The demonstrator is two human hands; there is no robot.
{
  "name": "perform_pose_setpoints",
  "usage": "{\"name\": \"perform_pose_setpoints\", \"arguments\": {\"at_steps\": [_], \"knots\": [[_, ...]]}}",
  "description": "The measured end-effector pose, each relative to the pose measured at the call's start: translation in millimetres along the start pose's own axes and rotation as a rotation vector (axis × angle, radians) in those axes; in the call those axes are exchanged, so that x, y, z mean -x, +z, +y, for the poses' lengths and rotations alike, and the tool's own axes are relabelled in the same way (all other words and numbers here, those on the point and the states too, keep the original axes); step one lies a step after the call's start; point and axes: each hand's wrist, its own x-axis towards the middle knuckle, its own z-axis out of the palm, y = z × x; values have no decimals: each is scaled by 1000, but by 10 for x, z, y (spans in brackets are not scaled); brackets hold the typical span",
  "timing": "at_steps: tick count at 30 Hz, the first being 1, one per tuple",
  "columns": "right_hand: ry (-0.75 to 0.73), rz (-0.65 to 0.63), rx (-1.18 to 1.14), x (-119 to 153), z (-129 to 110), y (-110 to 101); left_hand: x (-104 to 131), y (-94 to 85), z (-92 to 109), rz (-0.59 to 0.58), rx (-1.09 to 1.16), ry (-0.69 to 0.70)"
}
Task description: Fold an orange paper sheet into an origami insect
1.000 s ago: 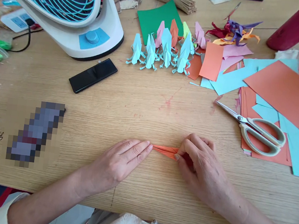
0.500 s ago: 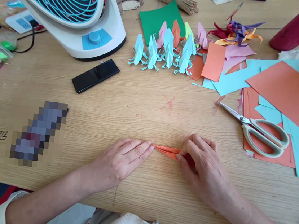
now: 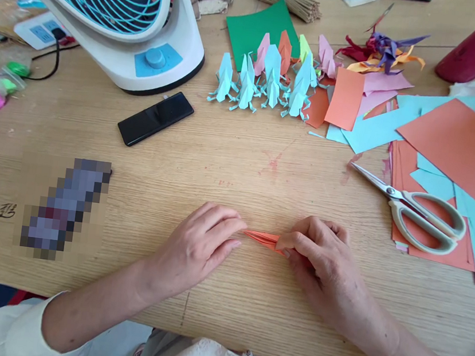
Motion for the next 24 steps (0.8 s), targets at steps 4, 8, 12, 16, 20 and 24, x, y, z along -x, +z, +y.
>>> {"name": "perform_pose_setpoints", "arguments": {"at_steps": [4,8,12,16,20,24], "knots": [[-27,16,-10,1,23,9,-225,71,49,-54,134,-100],[-34,25,-7,5,40,20,-315,106,71,-83,194,-167],[-42,17,-15,8,43,18,-332,97,100,-95,199,-196],[-30,14,-16,8,32,12,-356,103,133,-101,160,-215],[-38,12,-10,11,37,11,-362,132,152,-87,138,-224],[-63,11,-14,17,58,12,-334,160,142,-72,119,-221]]}}
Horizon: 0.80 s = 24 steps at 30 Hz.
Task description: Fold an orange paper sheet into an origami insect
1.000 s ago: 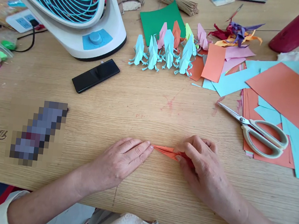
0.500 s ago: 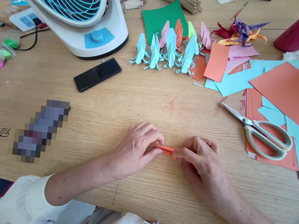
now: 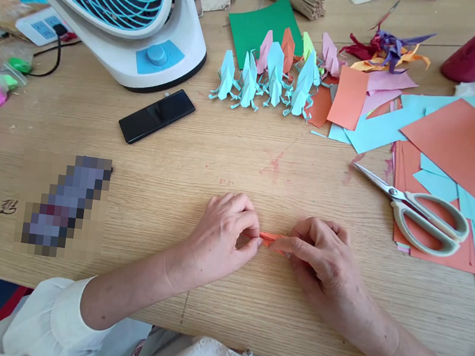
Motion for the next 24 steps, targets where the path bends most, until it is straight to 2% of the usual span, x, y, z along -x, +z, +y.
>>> {"name": "perform_pose_setpoints", "arguments": {"at_steps": [8,16,21,24], "knots": [[-15,10,36,16,20,6,72,-2,-64,5,17,49],[-29,-4,21,33,31,6,73,23,-62,33,44,-5],[-57,-4,36,39,7,-1,54,-18,-50,2,44,-47],[-79,-10,48,33,-18,-14,43,-47,-74,-14,58,-13]]}}
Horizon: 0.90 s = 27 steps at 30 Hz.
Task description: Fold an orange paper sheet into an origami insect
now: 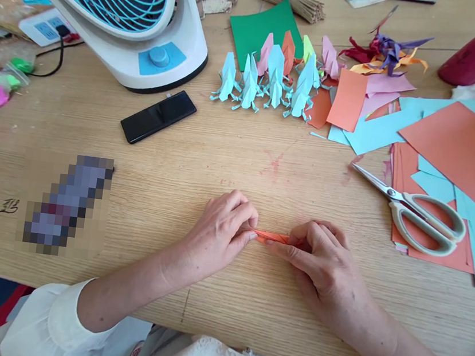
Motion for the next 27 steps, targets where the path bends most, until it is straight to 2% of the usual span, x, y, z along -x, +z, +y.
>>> {"name": "perform_pose_setpoints", "arguments": {"at_steps": [5,9,10,12,14,17,27], "knots": [[-9,11,0,-18,-20,-11,45,-25,-99,6,-14,144],[3,15,6,-25,-27,-6,182,-14,-128,57,-189,354],[6,18,6,-25,-28,-3,222,-4,-119,28,-260,429],[9,29,1,-23,-26,4,294,20,-90,-68,-381,487],[10,39,-5,-20,-22,10,347,47,-59,-159,-438,475],[13,39,-16,-18,-15,14,391,77,-30,-237,-449,414],[171,62,-101,-27,-27,-10,416,109,10,-290,-486,339]]}}
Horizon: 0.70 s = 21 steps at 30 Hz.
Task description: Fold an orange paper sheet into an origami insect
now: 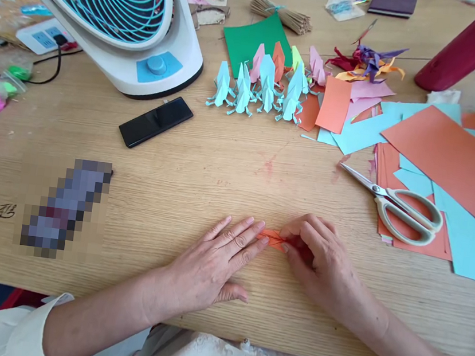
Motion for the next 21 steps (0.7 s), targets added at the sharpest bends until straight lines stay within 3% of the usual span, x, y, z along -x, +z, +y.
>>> {"name": "perform_pose_setpoints", "arguments": {"at_steps": [21], "knots": [[126,-84,-49,-39,-96,-56,33,38,53,48,-87,-58]]}}
